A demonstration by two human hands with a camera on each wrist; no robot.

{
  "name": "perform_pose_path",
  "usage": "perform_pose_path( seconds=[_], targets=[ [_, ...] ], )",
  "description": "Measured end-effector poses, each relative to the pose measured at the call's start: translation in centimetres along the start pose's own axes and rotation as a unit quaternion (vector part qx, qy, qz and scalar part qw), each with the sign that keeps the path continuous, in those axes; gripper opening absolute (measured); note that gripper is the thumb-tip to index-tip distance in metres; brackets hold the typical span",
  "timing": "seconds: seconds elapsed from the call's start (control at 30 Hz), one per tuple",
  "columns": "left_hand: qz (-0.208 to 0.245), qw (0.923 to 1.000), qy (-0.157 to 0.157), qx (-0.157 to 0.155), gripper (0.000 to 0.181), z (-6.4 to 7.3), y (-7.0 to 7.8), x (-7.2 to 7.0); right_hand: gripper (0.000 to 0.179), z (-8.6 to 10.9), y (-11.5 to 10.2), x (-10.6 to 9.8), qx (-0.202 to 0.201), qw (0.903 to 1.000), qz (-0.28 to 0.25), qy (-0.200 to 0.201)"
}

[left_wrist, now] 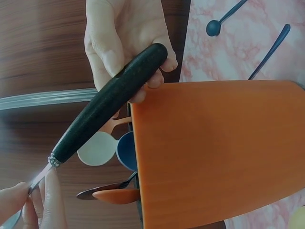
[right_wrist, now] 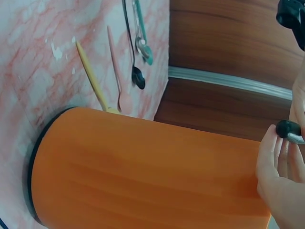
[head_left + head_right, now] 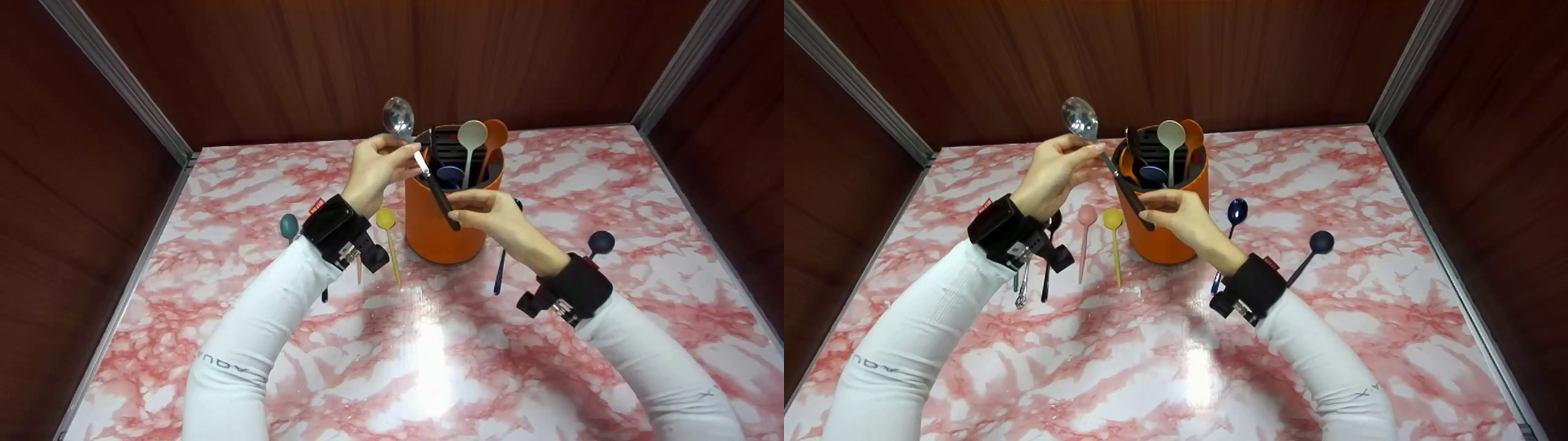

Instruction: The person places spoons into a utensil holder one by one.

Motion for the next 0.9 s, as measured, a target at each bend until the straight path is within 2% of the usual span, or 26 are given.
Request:
perform_pose_path(
  seconds=[0.33, 0.63, 0.9],
  targets=[
    [-0.003, 0.9999, 0.001, 0.013, 0.007, -0.1, 1.0, 0.3, 0.036, -0.2, -0.2, -0.1, -0.002, 1.0000, -0.007, 0.000],
    [0.001, 0.9992, 0.017, 0.037, 0.008, -0.4, 2.0, 0.1, 0.035, -0.2, 0.0, -0.1, -0.013, 0.9978, -0.064, -0.013],
    [0.022, 0.9974, 0.037, 0.057, 0.010, -0.6, 2.6, -0.3, 0.036, 0.1, 1.3, -0.3, 0.005, 0.9988, -0.042, -0.024]
  ],
)
Point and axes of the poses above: each hand's wrist, its own z-axis away from the middle knuckle, its own x-axis out of the palm, y = z × x, the point moved 8 cm from there along -z, towards the middle knuckle, and after that the axes turned 3 degrees about y, right-handed, at the moved point
